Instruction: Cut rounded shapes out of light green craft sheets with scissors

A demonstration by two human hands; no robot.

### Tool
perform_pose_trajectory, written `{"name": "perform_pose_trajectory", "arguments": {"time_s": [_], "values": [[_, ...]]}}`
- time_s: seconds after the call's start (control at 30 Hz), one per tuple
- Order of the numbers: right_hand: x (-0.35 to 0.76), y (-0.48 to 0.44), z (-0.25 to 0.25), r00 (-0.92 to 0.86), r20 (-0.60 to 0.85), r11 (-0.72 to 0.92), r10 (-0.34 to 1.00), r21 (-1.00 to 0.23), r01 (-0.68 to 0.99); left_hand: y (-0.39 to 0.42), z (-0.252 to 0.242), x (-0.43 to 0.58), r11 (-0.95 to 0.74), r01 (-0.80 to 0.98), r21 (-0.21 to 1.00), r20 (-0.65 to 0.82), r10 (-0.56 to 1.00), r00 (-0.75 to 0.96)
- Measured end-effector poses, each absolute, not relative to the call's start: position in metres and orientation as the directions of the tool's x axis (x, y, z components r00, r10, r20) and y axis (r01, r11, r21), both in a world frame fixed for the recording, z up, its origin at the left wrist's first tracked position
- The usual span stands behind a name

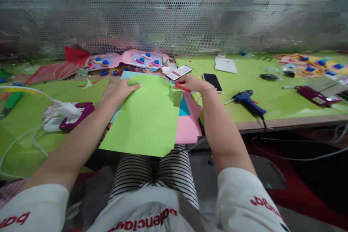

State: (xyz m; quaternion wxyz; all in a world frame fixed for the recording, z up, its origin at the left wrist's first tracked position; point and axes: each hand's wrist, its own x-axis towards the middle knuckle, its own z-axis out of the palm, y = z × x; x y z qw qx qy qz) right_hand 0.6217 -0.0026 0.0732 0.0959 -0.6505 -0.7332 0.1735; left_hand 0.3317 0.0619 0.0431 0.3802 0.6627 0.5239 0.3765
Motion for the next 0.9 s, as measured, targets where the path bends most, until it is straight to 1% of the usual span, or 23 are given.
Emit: {"name": "perform_pose_trajectory", "arguments": {"time_s": [0.17, 0.4, 0.57, 0.73, 0.83, 0.9], "values": [[0.622, -0.002, 0.073, -0.153, -0.081, 0.113, 0.985, -0.366, 0.924, 0.057, 0.048, 0.332, -0.156, 0.435, 0.887, 0.094, 0.983, 0.159], [0.626, 0.001, 0.069, -0.170, -0.066, 0.133, 0.983, -0.374, 0.918, 0.071, 0.034, 0.330, -0.174, 0.411, 0.895, 0.099, 0.975, 0.198], [0.628, 0.001, 0.068, -0.176, -0.043, 0.146, 0.983, -0.390, 0.909, 0.072, 0.032, 0.330, -0.179, 0.370, 0.912, 0.118, 0.977, 0.180], [0.628, 0.002, 0.070, -0.119, -0.020, 0.103, 0.993, -0.368, 0.924, 0.065, 0.039, 0.332, -0.142, 0.308, 0.941, 0.094, 0.982, 0.166], [0.625, 0.002, 0.070, -0.082, 0.018, 0.083, 0.997, -0.354, 0.932, 0.055, 0.050, 0.333, -0.110, 0.317, 0.942, 0.072, 0.989, 0.129], [0.623, 0.002, 0.070, -0.026, 0.046, 0.041, 0.999, -0.349, 0.936, 0.048, 0.058, 0.333, -0.096, 0.322, 0.942, 0.064, 0.992, 0.108]]}}
